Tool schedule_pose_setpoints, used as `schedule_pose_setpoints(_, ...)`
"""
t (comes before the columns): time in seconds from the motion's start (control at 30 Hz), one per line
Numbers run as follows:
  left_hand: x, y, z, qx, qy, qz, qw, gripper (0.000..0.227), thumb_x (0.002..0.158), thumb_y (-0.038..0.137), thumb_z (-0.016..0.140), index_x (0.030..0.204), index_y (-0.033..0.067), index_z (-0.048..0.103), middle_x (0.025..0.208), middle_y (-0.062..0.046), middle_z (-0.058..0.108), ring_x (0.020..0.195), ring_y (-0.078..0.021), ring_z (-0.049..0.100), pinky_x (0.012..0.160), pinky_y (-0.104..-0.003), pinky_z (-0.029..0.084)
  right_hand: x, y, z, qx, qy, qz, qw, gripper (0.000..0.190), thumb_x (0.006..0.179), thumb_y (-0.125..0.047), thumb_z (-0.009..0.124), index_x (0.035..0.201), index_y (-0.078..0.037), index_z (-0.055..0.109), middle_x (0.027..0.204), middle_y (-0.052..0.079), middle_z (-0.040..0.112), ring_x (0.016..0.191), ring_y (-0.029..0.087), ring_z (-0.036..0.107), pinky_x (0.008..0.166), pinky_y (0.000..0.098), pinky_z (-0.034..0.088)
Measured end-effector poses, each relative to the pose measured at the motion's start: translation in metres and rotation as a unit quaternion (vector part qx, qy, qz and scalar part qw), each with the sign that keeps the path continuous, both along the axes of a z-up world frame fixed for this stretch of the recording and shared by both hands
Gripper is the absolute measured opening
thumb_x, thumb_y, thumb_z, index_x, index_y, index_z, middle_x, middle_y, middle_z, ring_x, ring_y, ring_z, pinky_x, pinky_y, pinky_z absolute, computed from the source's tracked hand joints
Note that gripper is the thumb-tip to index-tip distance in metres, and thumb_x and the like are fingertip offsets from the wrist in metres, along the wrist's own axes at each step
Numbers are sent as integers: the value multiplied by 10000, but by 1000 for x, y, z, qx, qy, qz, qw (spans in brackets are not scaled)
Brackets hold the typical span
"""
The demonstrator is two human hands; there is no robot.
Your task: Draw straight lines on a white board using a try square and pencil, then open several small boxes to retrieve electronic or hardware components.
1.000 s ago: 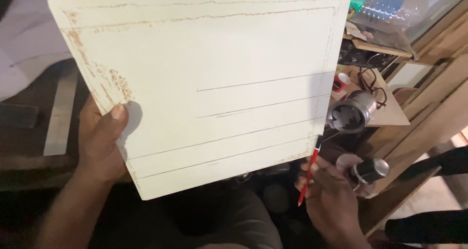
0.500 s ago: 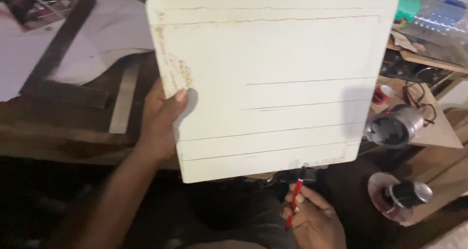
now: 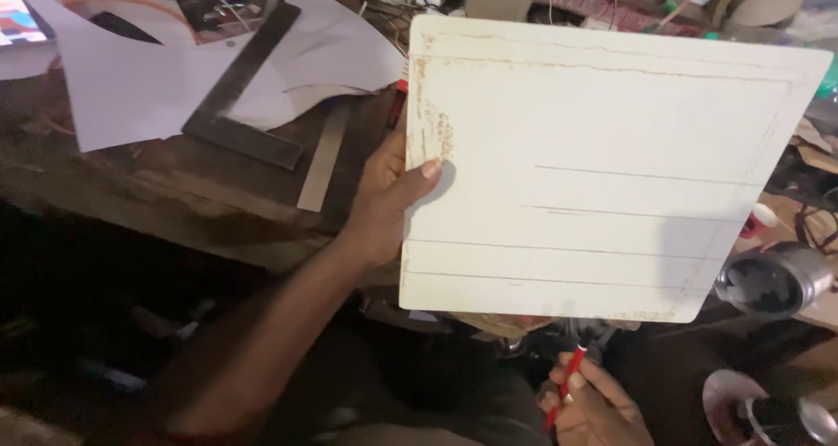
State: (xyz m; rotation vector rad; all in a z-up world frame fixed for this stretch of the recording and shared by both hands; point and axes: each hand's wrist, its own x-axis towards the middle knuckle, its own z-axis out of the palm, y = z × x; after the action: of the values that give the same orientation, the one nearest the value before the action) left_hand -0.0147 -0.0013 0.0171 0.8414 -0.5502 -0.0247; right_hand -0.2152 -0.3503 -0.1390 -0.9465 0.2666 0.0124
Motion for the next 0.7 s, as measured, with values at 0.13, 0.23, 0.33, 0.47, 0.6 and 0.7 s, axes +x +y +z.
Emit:
schedule_pose_setpoints(0.13, -8, 5, -3, -2, -17, -2, 1000, 569, 965, 221, 697, 1431, -28, 486, 1309, -151, 656, 1154, -180, 657, 1018, -351, 542, -7, -12, -2, -90, 88, -49, 991, 331, 959, -40, 537, 1259, 63, 628, 982, 213, 652, 837, 320, 636, 690, 493, 535)
schedule_pose_setpoints(0.23, -13, 17, -4, 8, -12, 7, 1000, 561, 950, 236, 710, 1394, -33, 497, 1271, -192, 667, 1106, -206, 687, 977, -386, 585, -13, -23, -14, -85, 49, -48, 994, 351, 959, -46, 557, 1286, 67, 616, 989, 211, 672, 828, 321, 648, 667, 469, 535)
schedule_pose_setpoints(0.33, -22, 37, 3, 30, -10, 21, 999, 557, 937, 248, 706, 1367, -41, 502, 1227, -224, 676, 1058, -232, 715, 932, -415, 626, -13, -26, -16, -79, 62, -60, 993, 362, 949, -53, 566, 1295, 45, 611, 995, 201, 685, 811, 331, 655, 661, 472, 536)
schedule_pose_setpoints(0.47, -44, 75, 18, 73, -36, 100, 992, 580, 948, 270, 657, 1384, -60, 462, 1183, -240, 666, 1003, -251, 734, 842, -424, 653, -12, -22, -14, -103, 132, -100, 981, 366, 953, -81, 573, 1290, 48, 638, 985, 210, 680, 805, 341, 653, 665, 499, 519)
schedule_pose_setpoints(0.6, -69, 133, 17, 95, -75, 127, 984, 491, 1056, 266, 619, 1341, -106, 474, 1096, -278, 643, 911, -293, 715, 818, -477, 646, -12, -27, -33, -60, 30, -92, 994, 378, 915, -41, 609, 1273, 79, 609, 986, 233, 687, 793, 337, 653, 692, 517, 546)
schedule_pose_setpoints(0.7, -83, 194, 28, 104, -28, 179, 978, 612, 1047, 266, 542, 1553, -23, 357, 1347, -225, 580, 1193, -310, 634, 1023, -466, 549, -9, -23, -28, -67, 74, -98, 990, 394, 922, -53, 616, 1284, 101, 624, 979, 218, 666, 781, 326, 633, 674, 517, 517)
